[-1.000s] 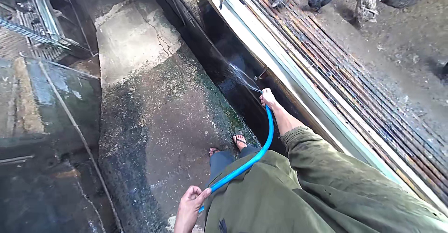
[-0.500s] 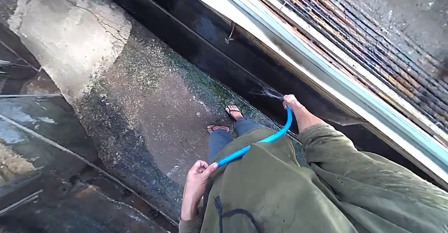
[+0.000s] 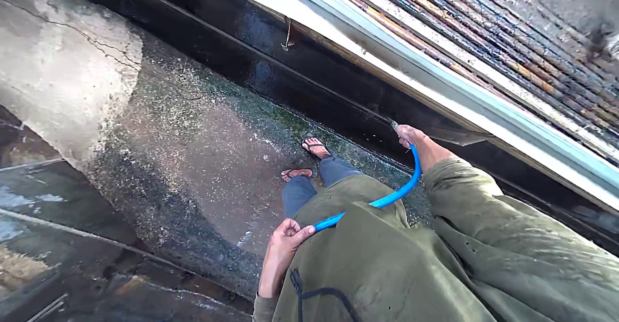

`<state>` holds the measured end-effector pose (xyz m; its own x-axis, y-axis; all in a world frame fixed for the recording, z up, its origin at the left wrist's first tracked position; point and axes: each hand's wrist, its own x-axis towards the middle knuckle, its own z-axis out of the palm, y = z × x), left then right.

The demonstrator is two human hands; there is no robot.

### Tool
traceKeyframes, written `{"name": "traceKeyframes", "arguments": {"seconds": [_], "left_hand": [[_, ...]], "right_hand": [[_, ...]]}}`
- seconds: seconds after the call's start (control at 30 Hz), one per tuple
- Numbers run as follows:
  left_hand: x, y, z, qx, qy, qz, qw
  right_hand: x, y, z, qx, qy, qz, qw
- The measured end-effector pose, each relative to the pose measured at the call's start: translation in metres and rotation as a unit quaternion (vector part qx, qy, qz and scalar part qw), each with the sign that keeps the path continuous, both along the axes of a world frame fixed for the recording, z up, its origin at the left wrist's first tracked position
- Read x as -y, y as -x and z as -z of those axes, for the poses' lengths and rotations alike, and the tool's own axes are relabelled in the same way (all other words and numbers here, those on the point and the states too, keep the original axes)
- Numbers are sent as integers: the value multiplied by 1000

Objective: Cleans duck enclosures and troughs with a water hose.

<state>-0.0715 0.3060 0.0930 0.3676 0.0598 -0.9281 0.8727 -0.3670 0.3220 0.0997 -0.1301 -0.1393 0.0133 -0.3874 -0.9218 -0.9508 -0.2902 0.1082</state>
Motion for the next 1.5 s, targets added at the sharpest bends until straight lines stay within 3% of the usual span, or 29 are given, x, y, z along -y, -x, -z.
{"name": "traceKeyframes", "arguments": {"seconds": [0.07,0.2,0.43,0.8,0.87,0.97,1.03,1.13,1.33,1.5], "left_hand": [[0,-1,0,-3,0,7,1000],[0,-1,3,-3,0,11,1000],[-1,-3,1,-4,-6,40,999],[-8,-4,0,-6,-10,10,1000],[-9,-4,-1,-1,-13,0,1000],[-11,-6,-1,3,-15,-21,1000],[-11,-9,-1,2,-16,-24,1000],[-10,-10,1,1,-13,-17,1000],[-14,-13,0,2,-12,-18,1000],[-17,-11,0,9,-10,-22,1000]], "right_hand": [[-6,-3,-4,-11,-2,-60,998],[-4,-4,25,-16,14,-134,991],[-29,-34,10,2,9,-209,978],[-56,-74,11,49,-8,-249,967],[-59,-80,8,43,0,-301,953],[-66,-92,-14,-7,-2,-444,896],[-63,-96,-24,-35,5,-486,873],[-56,-94,-22,-60,14,-502,863],[-62,-90,-20,-26,-4,-411,911],[-70,-97,-6,-10,-8,-395,918]]}}
